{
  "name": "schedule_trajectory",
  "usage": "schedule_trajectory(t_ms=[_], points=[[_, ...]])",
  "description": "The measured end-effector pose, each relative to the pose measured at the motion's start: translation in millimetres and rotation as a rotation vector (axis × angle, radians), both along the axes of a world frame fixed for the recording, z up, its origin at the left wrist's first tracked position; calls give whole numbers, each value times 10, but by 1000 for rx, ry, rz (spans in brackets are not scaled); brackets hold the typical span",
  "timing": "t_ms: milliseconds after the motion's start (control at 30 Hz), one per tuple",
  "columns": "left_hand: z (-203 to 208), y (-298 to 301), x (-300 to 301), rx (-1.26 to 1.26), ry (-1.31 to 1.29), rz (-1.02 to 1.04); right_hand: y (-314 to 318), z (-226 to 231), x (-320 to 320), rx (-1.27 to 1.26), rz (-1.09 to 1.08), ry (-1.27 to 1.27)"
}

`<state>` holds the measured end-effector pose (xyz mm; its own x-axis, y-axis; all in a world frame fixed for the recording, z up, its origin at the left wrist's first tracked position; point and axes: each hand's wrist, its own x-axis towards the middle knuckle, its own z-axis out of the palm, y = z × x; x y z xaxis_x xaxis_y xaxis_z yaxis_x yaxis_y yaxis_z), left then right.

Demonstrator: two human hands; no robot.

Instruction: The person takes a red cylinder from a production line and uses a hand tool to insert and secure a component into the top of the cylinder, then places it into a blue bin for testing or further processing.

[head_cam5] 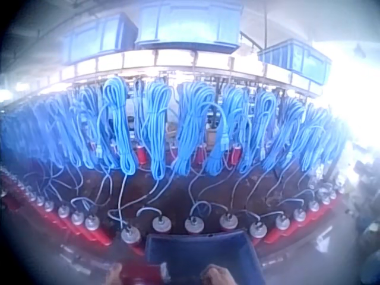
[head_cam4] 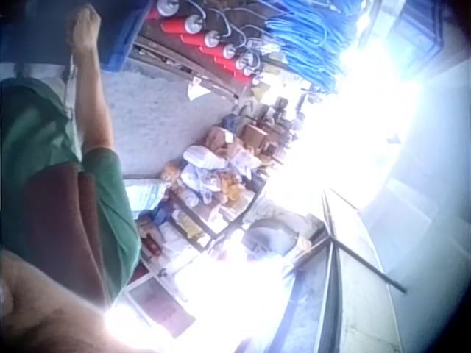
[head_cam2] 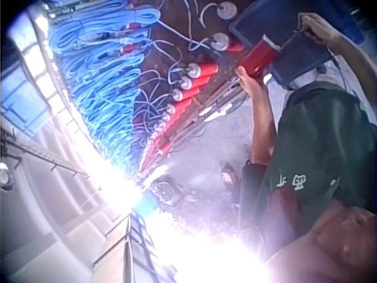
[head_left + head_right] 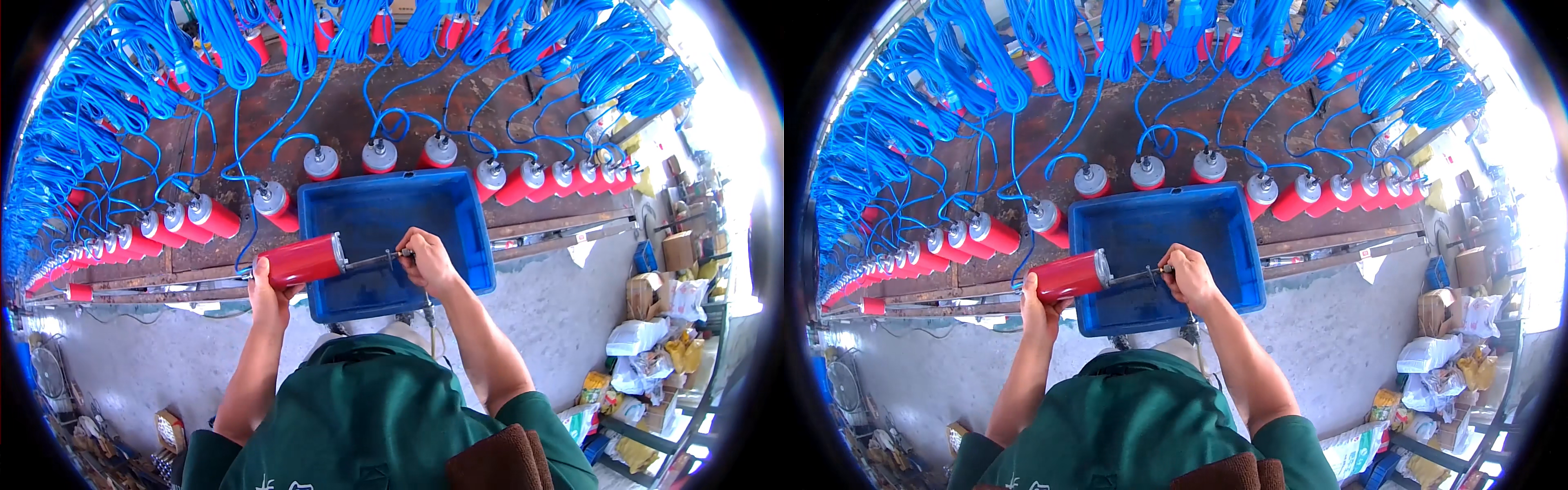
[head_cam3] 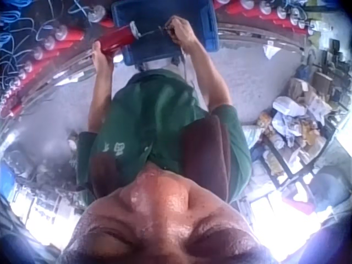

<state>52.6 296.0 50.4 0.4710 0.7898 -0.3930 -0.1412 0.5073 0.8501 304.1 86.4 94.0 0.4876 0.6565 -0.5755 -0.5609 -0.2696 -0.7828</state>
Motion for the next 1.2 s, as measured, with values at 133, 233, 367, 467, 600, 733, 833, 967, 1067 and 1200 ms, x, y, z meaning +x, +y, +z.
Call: schedule_trajectory(t_ms=[133,233,367,467,600,733,833,967,1067,1200], points=[[0,-7,-7,23,0,-15,6,-18,-28,-10,-12,20],[6,-32,-6,28,-13,-9,9,-39,-41,11,-28,56],[76,-87,9,-10,-35,39,-14,-92,-14,31,-24,88],[86,-107,38,-12,-37,56,-101,-56,100,82,2,175],[-27,-166,67,55,40,176,-480,572,656,160,14,-79],[286,-446,320,232,97,223,-1006,1550,933,473,-179,-732],[346,-674,630,220,91,168,-1761,766,1306,270,109,-323],[269,-856,1075,34,21,45,-2082,-357,1543,-339,-158,-595],[137,-961,1384,25,66,-11,-2460,-1073,1951,-484,-153,-1044],[-171,-926,1521,-34,126,-76,-2661,-1484,2181,-654,-248,-984]])
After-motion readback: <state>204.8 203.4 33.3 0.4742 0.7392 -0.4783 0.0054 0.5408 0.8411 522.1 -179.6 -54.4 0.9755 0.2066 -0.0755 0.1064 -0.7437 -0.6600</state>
